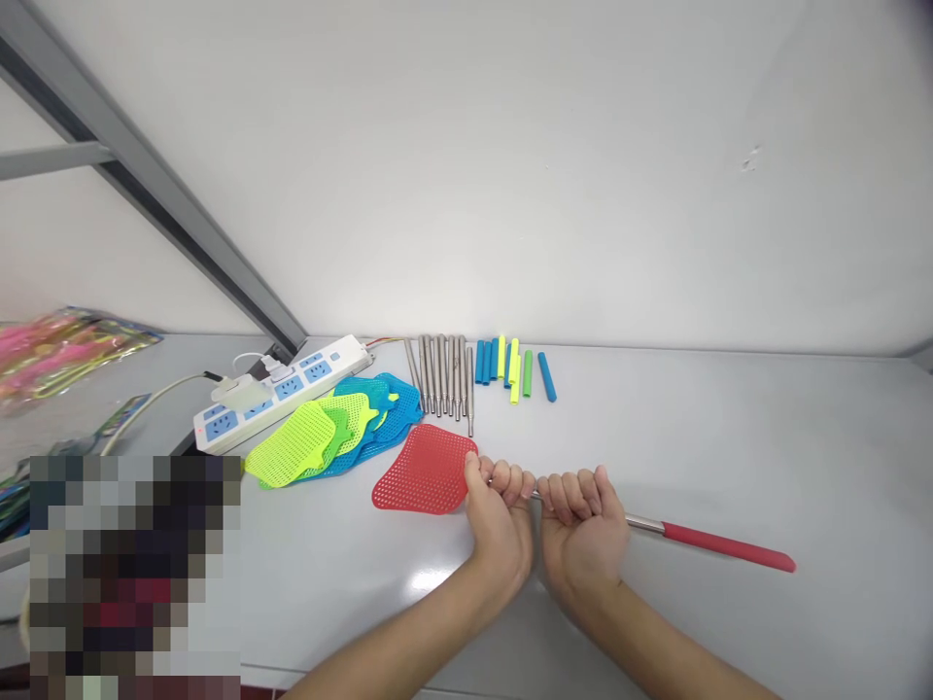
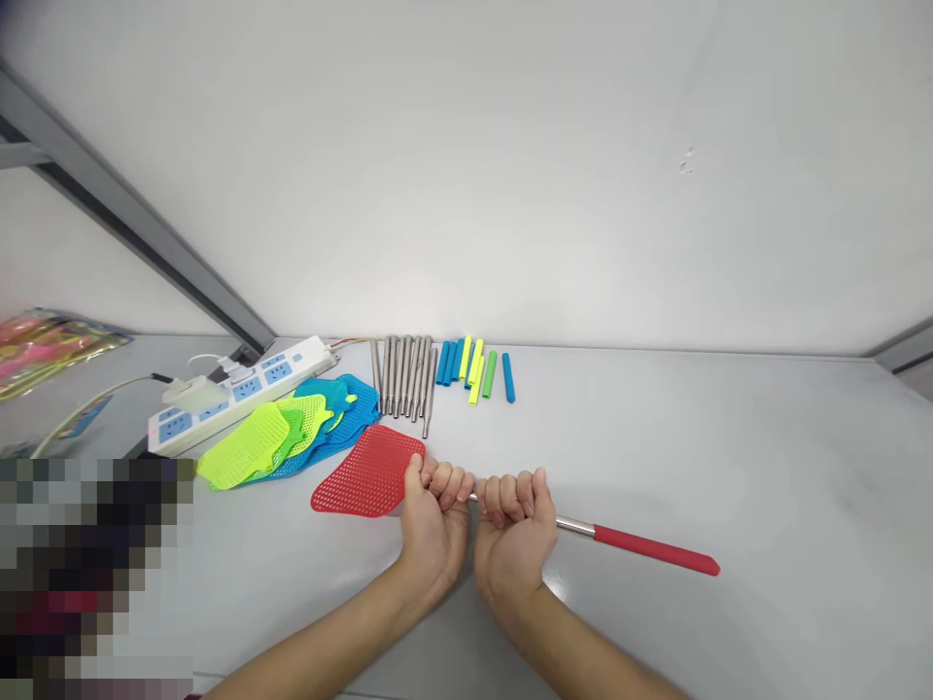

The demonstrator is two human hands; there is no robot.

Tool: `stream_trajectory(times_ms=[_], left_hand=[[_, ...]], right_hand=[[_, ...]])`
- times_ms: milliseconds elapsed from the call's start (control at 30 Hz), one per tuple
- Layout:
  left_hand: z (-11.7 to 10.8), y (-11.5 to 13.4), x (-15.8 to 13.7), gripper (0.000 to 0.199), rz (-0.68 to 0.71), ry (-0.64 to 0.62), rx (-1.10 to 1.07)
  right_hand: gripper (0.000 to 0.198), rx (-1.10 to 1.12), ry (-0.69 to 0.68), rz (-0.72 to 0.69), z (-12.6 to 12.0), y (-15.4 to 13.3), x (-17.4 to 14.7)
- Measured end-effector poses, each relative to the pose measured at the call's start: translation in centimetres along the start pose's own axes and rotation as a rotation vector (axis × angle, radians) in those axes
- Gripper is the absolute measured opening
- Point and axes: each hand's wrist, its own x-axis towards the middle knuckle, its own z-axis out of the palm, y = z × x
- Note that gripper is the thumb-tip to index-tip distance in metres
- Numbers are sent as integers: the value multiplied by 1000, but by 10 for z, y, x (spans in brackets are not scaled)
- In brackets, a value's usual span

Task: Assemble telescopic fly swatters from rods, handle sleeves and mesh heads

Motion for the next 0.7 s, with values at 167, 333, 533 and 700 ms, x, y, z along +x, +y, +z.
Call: stream_trajectory(times_ms=[167,333,533,700], left_hand=[[-3,-1,-2,31,-33,-61,5],[0,5,-3,28,-19,-209,35],[-3,7,0,26,43,-244,236],[-6,8,4,32,70,-243,511]], right_hand=[[39,32,12,64,1,-5,5],[38,32,-51,123,4,-13,14],[36,0,-130,106,9,-24,19],[34,0,-130,88,10,-34,25]])
